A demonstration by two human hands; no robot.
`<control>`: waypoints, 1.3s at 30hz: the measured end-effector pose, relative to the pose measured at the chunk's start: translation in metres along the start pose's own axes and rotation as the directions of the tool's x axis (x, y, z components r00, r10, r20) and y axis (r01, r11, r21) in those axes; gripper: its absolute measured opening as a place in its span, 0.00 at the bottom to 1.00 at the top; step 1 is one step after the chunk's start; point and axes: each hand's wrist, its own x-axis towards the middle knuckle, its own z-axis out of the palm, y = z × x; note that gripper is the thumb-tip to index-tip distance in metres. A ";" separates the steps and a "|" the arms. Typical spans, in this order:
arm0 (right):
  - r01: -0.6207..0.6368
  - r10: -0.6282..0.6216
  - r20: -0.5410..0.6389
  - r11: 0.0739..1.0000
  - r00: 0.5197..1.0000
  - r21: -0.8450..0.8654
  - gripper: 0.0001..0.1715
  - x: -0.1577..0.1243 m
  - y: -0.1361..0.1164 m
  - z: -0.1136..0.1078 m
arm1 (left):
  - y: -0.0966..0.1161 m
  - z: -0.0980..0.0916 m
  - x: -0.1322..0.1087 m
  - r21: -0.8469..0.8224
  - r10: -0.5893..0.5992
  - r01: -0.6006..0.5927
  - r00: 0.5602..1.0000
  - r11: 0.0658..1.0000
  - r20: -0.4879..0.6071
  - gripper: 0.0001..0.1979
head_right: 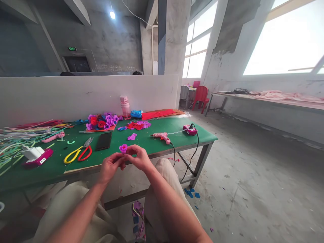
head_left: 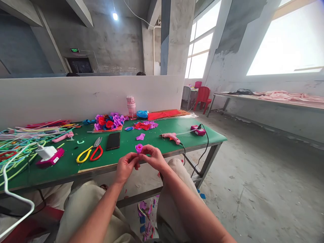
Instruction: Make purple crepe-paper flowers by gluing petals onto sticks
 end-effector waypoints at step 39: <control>0.093 -0.090 0.053 0.994 0.995 -0.054 0.13 0.000 0.006 0.001 | -0.012 -0.005 -0.001 0.230 0.180 -0.148 0.976 0.962 -0.126 0.11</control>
